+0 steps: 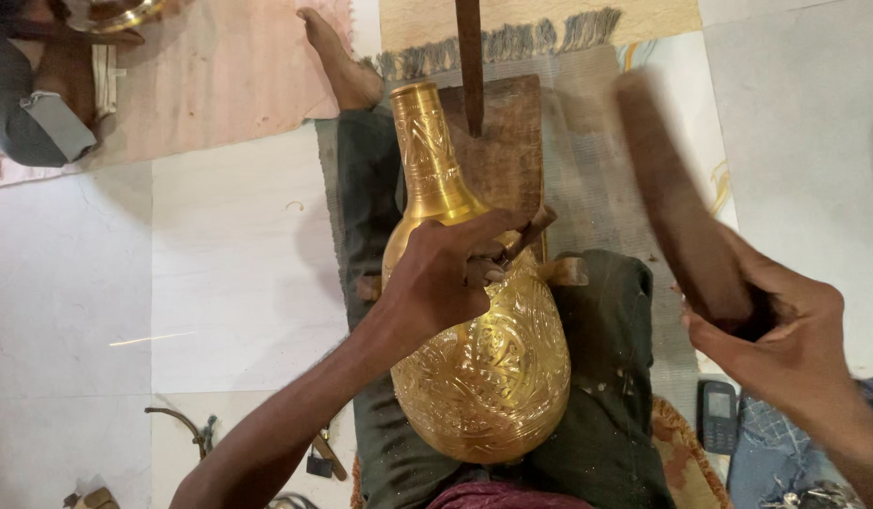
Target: The person uses a metal chisel and a wooden mallet to engrave decorative patterns onto a brass vase. They repeatedly strike the chisel to create fine lines and details on the vase's surface.
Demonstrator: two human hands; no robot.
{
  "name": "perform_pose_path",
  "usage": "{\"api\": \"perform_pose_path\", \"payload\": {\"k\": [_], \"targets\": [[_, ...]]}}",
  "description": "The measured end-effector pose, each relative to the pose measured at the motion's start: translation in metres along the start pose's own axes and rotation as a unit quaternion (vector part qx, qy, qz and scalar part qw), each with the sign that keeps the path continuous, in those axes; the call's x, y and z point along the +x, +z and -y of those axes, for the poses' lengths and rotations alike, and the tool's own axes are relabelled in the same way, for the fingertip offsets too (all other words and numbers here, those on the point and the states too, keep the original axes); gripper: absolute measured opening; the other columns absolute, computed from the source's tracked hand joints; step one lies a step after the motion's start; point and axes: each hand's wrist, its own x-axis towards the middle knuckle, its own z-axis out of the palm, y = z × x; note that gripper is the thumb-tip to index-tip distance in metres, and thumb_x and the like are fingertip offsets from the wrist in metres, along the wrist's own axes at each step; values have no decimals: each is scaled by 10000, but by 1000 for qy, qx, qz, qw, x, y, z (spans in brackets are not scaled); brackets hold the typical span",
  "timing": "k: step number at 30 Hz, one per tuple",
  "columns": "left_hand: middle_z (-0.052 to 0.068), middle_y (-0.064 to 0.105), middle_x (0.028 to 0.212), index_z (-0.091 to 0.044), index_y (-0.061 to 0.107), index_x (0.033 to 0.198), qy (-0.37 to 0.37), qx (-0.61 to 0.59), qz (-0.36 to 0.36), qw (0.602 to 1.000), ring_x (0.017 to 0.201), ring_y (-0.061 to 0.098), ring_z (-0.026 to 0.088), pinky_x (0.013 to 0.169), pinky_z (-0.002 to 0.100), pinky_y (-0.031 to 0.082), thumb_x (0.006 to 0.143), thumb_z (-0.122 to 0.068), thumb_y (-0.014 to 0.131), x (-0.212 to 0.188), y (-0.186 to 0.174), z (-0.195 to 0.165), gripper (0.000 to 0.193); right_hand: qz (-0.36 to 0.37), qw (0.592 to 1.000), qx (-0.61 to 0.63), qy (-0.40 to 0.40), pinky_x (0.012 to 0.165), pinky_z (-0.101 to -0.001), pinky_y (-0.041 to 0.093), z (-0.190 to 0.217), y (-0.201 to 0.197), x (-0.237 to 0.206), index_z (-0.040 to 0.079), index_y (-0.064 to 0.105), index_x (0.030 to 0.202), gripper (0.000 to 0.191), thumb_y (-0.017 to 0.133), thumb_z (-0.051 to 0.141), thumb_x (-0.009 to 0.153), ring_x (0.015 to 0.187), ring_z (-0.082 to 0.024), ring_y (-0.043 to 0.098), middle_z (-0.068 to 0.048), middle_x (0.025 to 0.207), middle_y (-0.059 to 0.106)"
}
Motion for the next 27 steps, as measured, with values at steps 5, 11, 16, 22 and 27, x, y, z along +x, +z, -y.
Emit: {"api": "perform_pose_path", "payload": {"k": [5, 11, 16, 22, 27], "targets": [[105, 794, 1044, -105, 636, 1363, 31, -34, -4, 999, 862, 806, 182, 672, 273, 655, 692, 179, 671, -2, 0, 4, 729, -13, 999, -33, -3, 828, -238, 580, 0, -4, -4, -6, 499, 1471, 730, 672, -91, 767, 959, -106, 685, -79, 1174, 681], [133, 772, 1131, -71, 616, 1363, 60, -40, -18, 997, 912, 797, 205, 694, 276, 655, 673, 147, 745, -5, -1, 5, 735, -7, 999, -51, -5, 913, -300, 599, -10, -10, -3, -31, 497, 1464, 763, 718, -61, 735, 993, -145, 720, -142, 1152, 689], [107, 795, 1012, -129, 628, 1395, -21, -10, 18, 1000, 849, 806, 178, 671, 272, 655, 744, 120, 760, -1, 4, 6, 709, 3, 996, -84, 5, 899, -315, 595, -18, -12, -6, -33, 541, 1455, 769, 712, -74, 706, 1000, -187, 729, -181, 1157, 721], [119, 789, 1101, -108, 638, 1364, 46, -31, -17, 998, 822, 793, 186, 627, 286, 640, 719, 90, 802, -4, 5, 7, 694, 25, 992, -96, 75, 646, -335, 566, -17, -13, -8, 24, 598, 1488, 767, 728, -81, 739, 746, -218, 702, -133, 1063, 724], [115, 787, 1106, -91, 654, 1365, 53, -17, -8, 998, 887, 805, 190, 676, 283, 660, 700, 147, 732, -1, 3, 7, 710, 32, 992, -113, 40, 748, -290, 574, -6, -11, -5, 38, 572, 1462, 761, 724, -61, 723, 855, -161, 711, -111, 1025, 728]]}}
